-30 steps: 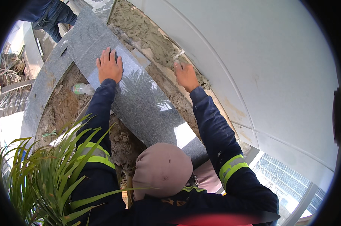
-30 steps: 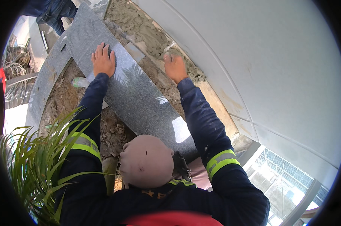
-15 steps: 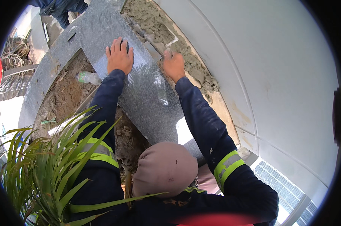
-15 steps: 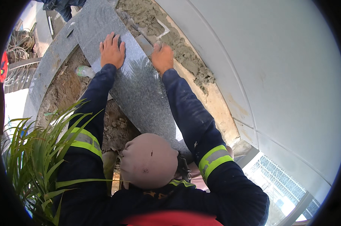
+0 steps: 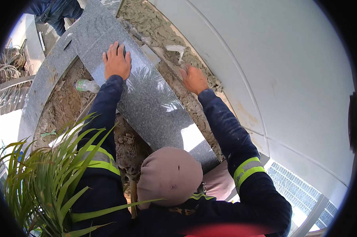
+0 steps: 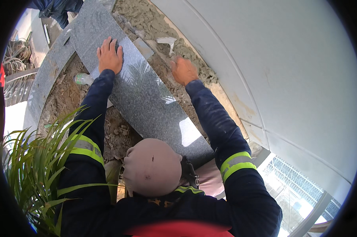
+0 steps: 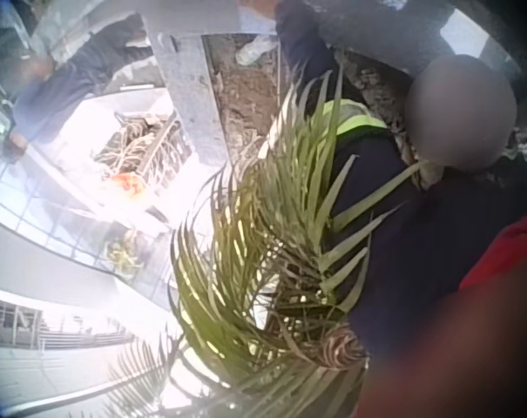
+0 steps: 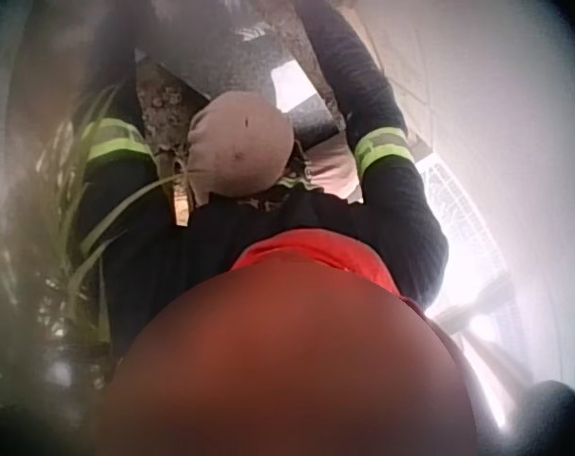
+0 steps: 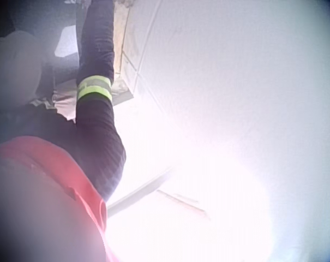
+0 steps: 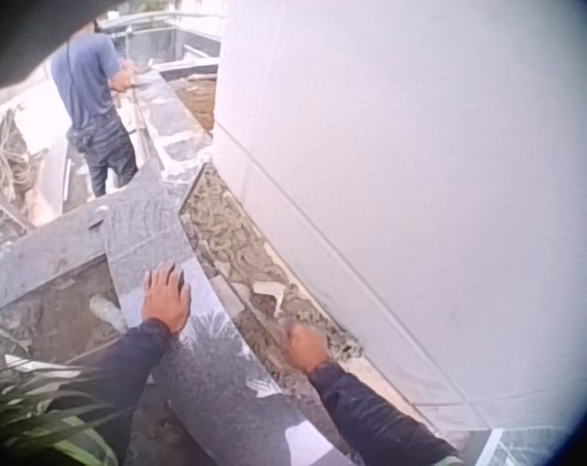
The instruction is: The person kneels on a balcony and applies mortar to a curved wall using a trowel, then presses a large stone tile into place. They smooth the mortar and adjust the tile edges while another worker is visible nearby.
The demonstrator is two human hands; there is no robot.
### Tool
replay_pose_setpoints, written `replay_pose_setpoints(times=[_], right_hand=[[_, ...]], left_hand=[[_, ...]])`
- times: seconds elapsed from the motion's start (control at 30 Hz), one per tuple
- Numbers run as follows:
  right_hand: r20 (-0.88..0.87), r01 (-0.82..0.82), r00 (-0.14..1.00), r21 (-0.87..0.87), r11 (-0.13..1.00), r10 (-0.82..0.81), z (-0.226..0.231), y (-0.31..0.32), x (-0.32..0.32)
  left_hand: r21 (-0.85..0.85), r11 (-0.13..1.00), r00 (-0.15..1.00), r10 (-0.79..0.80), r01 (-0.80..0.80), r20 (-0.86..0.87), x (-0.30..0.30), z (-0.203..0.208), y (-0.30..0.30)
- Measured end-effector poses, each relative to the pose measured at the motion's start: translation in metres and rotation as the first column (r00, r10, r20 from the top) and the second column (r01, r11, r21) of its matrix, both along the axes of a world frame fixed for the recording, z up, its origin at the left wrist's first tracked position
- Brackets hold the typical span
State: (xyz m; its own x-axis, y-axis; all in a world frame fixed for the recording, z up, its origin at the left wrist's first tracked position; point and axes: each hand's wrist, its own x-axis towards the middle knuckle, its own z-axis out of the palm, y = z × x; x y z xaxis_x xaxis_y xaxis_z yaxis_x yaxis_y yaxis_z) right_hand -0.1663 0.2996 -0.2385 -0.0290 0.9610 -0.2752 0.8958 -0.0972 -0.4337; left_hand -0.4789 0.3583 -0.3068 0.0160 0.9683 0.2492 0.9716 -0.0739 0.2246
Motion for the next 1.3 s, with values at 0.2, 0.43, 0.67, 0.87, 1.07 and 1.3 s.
replay_pose_setpoints(times=[0.2,0.43,0.67,0.87,1.07,1.3], right_hand=[[-0.123,0.058,0.992,0.144,0.988,-0.041,0.025,-0.031,0.018],[-0.379,0.068,0.923,-0.020,0.998,-0.070,0.026,-0.004,-0.026],[-0.549,0.053,0.790,-0.384,0.922,-0.274,0.008,0.021,-0.019],[-0.636,0.137,0.499,-0.612,0.778,-0.589,0.026,0.072,-0.045],[-0.534,-0.010,0.036,-0.846,0.534,-0.845,0.010,-0.004,0.017],[-0.537,0.262,0.714,-0.391,0.882,-0.450,0.062,-0.054,0.018]], left_hand=[[0.001,1.000,1.000,0.006,-0.006,-0.011,0.002,0.001,0.002],[0.018,1.000,1.000,-0.008,0.007,0.011,0.004,0.000,0.004],[0.033,0.999,1.000,-0.004,0.003,0.012,0.004,0.001,0.002],[0.022,1.000,1.000,0.000,0.000,0.017,0.002,0.001,0.003],[0.007,1.000,1.000,-0.008,0.008,0.017,0.003,0.001,0.002],[0.005,1.000,1.000,0.004,-0.004,0.001,0.002,0.000,0.003]])
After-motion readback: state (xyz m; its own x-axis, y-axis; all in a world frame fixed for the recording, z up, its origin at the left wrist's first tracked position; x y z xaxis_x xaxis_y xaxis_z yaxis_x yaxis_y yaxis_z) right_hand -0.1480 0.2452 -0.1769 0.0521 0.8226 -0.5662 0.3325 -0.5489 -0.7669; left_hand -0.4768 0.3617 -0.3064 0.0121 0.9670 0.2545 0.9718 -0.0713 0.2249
